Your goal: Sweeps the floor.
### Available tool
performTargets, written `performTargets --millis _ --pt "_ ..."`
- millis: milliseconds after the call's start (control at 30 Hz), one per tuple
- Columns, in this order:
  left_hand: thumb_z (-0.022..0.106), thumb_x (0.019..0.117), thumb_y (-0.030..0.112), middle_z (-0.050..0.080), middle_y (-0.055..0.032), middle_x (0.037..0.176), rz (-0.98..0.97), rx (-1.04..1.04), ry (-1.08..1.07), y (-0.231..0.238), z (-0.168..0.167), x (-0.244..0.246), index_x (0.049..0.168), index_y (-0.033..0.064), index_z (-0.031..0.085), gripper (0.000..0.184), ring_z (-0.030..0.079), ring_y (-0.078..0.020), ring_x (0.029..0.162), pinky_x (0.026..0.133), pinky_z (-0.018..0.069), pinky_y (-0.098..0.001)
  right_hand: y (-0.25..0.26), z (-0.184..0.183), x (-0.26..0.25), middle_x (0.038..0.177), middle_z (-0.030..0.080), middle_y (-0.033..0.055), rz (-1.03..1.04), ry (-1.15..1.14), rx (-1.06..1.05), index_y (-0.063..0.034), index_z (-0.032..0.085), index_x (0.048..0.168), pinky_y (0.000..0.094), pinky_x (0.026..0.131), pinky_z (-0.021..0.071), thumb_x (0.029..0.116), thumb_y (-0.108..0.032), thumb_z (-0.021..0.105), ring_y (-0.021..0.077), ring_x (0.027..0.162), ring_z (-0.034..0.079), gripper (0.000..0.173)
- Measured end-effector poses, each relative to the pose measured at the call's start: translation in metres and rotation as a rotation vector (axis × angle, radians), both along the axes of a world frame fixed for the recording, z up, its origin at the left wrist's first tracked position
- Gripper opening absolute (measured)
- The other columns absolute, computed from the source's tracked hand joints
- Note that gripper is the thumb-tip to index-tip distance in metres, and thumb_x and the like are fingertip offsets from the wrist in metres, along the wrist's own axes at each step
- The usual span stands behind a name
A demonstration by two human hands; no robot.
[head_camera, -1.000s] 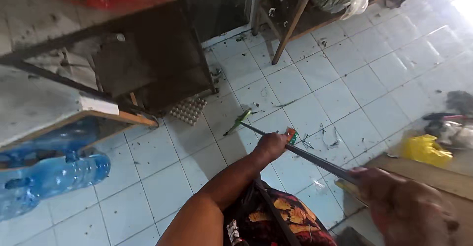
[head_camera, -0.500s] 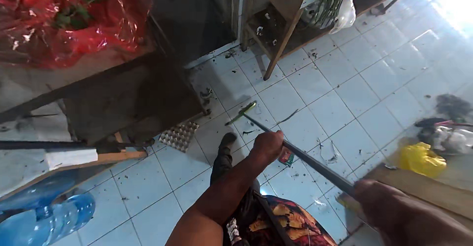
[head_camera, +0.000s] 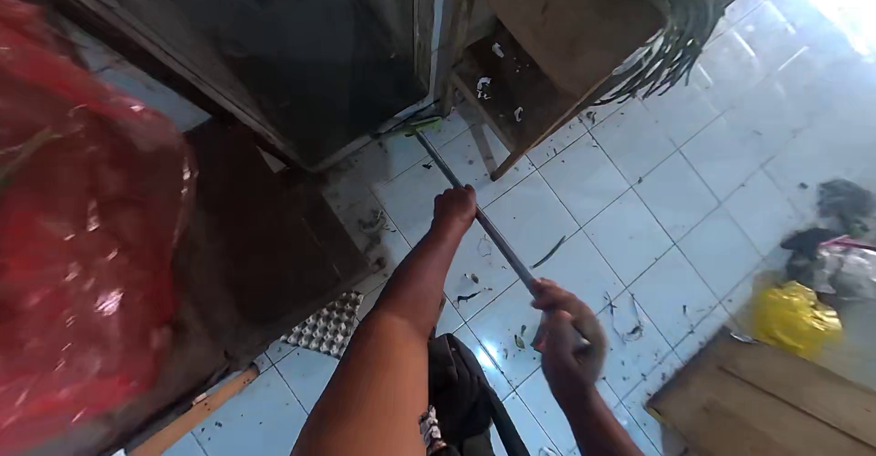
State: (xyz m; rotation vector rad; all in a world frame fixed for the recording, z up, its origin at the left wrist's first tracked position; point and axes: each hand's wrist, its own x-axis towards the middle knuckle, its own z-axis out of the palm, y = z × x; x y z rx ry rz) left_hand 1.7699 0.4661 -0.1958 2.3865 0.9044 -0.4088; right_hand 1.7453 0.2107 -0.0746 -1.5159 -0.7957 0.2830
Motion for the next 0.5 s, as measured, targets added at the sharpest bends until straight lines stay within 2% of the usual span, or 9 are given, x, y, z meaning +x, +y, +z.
performTargets --millis 100,167,233,300,367,433,500 --pt "0.068 0.0935 0.015 0.068 -0.02 0.122 0.041 -0.036 0.003 0.033 -0.057 0.009 0.134 0.0121 0.064 0.041 0.064 -0.0446 0.115 0.088 0.0535 -0.0663 0.039 -0.033 0.013 0.087 0.071 0.0062 0.023 -0.058 -0.029 -0.0098 0.062 0.082 0.0495 0.107 0.0525 0.107 -0.024 0.051 0.0253 0.103 0.072 0.031" --pt "0.063 0.0987 0.023 0.066 -0.0205 0.126 0.037 -0.097 -0.015 0.025 -0.072 0.003 0.136 0.0119 0.062 0.039 0.065 -0.0424 0.115 0.089 0.0559 -0.0623 0.03 -0.016 0.018 0.086 0.071 0.0064 0.093 -0.074 -0.107 -0.0095 0.061 0.08 0.0504 0.104 0.0541 0.105 -0.024 0.054 0.0234 0.099 0.072 0.03" --pt "0.06 0.1017 0.026 0.066 -0.0234 0.121 -0.029 -0.148 -0.076 0.006 -0.054 -0.002 0.133 0.0079 0.063 0.037 0.066 -0.0415 0.11 0.09 0.057 -0.0586 0.014 0.027 0.027 0.085 0.07 0.0023 0.155 -0.101 -0.156 -0.0133 0.063 0.082 0.0474 0.101 0.0551 0.1047 -0.029 0.056 0.0189 0.095 0.071 0.029" --pt "0.064 0.0967 0.022 0.068 -0.0205 0.108 -0.118 -0.141 -0.119 -0.018 -0.011 -0.011 0.121 0.0072 0.067 0.028 0.069 -0.0379 0.097 0.081 0.0595 -0.0547 -0.001 0.079 0.03 0.08 0.065 -0.0024 0.225 -0.112 -0.152 -0.0174 0.058 0.079 0.0431 0.1 0.0549 0.1059 -0.035 0.054 0.0141 0.091 0.068 0.032" --pt "0.063 0.0982 0.022 0.068 -0.0168 0.101 -0.123 -0.133 -0.117 -0.033 0.036 -0.024 0.118 0.0086 0.068 0.024 0.07 -0.0337 0.091 0.075 0.0601 -0.051 -0.01 0.122 0.026 0.076 0.06 -0.0011 0.314 -0.06 -0.121 -0.0166 0.053 0.076 0.0413 0.101 0.0524 0.105 -0.039 0.053 0.0137 0.088 0.066 0.037" --pt "0.059 0.1016 0.026 0.068 -0.0146 0.098 -0.074 -0.09 -0.147 -0.034 0.061 -0.038 0.118 0.0094 0.067 0.025 0.07 -0.0313 0.088 0.073 0.0599 -0.0486 -0.013 0.144 0.022 0.075 0.056 0.0013 0.38 -0.014 -0.082 -0.0148 0.051 0.076 0.0425 0.101 0.0512 0.1031 -0.042 0.054 0.016 0.086 0.064 0.039" --pt "0.058 0.1017 0.026 0.068 -0.0161 0.1 -0.005 -0.043 -0.132 -0.017 0.064 -0.05 0.121 0.0087 0.066 0.027 0.07 -0.0336 0.09 0.074 0.06 -0.0504 -0.006 0.135 0.017 0.076 0.057 0.0008 0.375 -0.008 -0.064 -0.0153 0.052 0.075 0.0441 0.102 0.0515 0.1039 -0.04 0.053 0.0165 0.088 0.064 0.038"
